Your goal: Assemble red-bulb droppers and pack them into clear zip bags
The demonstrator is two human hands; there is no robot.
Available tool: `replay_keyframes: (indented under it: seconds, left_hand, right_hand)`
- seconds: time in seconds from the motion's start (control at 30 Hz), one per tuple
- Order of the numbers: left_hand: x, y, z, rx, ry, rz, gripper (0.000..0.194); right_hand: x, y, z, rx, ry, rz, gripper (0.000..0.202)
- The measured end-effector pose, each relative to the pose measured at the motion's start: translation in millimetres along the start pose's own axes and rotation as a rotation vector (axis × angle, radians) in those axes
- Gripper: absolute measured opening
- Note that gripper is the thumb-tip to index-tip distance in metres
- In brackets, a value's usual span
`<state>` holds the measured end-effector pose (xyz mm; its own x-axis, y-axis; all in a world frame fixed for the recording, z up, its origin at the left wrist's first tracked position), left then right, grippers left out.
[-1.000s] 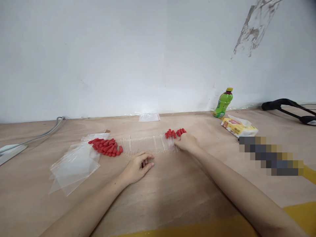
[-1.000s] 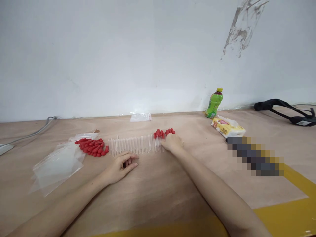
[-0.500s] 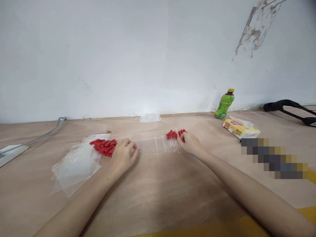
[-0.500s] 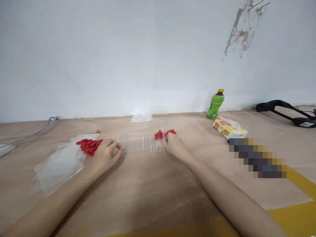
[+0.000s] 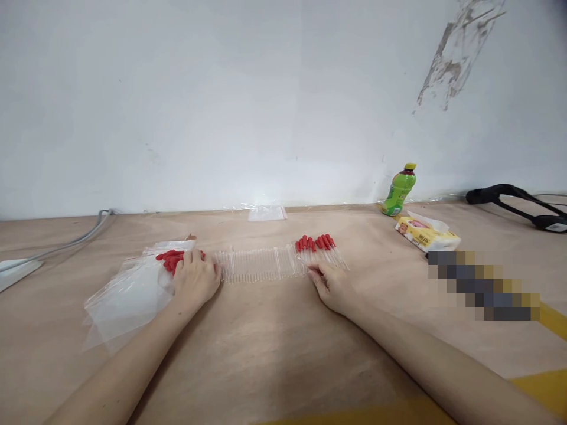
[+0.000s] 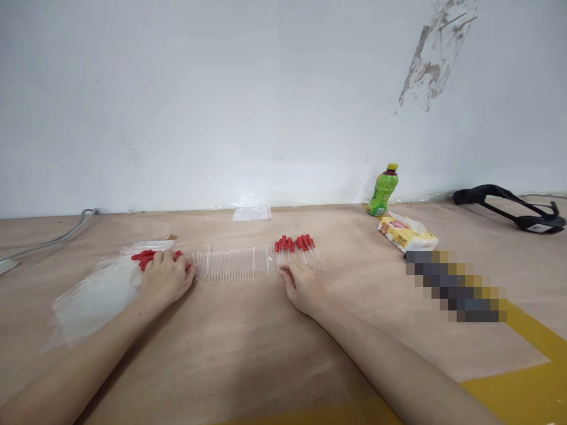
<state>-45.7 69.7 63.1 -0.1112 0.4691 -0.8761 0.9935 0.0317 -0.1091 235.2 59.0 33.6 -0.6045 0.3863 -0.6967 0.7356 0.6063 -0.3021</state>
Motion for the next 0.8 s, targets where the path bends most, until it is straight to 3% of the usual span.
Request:
replay_keyframes:
  seconds: [0.13, 0.23, 0.37, 0.47, 0.53, 0.6, 0.67, 0.8]
  left_hand:
    - [2.8, -3.0, -1.8, -0.002, 0.019, 0.025, 0.037]
    - [-7.5, -0.9, -4.2, 0.005, 0.077, 0.079, 0.034]
    - [-28.5, 31.0, 4.0, 0.174, 0.129, 0.453, 0.024]
    - [-22.8, 67.0, 22.4, 0.237, -0.073, 0.936, 0.018]
    - [-10.4, 86.6, 36.1, 0.206, -0.246, 1.187, 0.017]
    - [-0.5, 97.7, 45.2, 0.178, -0.345, 1.368, 0.017]
    - [3.8, 100.8, 47.6, 0.189, -0.37, 1.444, 0.021]
    - [1.0, 98.6, 43.1, 0.268, -0.339, 1.379, 0.023]
  right_hand:
    - [1.2, 2.0, 0.7, 0.033, -0.018, -0.017, 0.011]
    - [1.1, 2.6, 0.6, 0.026, -0.004, -0.018, 0.019]
    - [-2.7, 1.8, 0.1, 0.01, 0.038, -0.044, 0.021]
    - [-3.7, -2.3, 1.5, 0.013, 0.004, -0.083, 0.018]
    - [-2.1, -7.3, 3.4, 0.017, -0.052, -0.101, 0.017]
    - [-0.5, -13.0, 5.4, 0.022, -0.096, -0.13, 0.017]
    - [0.5, -19.2, 6.5, 0.019, -0.127, -0.157, 0.016]
    - [0.3, -31.0, 6.1, -0.009, -0.181, -0.144, 0.017]
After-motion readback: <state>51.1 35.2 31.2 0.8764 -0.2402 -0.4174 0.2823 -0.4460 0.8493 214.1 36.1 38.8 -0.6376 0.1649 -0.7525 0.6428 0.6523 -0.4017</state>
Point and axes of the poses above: each hand's wrist, its own z-axis away from the middle knuckle, its own x-axis out of the palm, y = z × x, the point moved 6 cm from there along -z, towards the middle knuckle, and after that the axes turned 13 degrees about z, right-handed, at the moved point
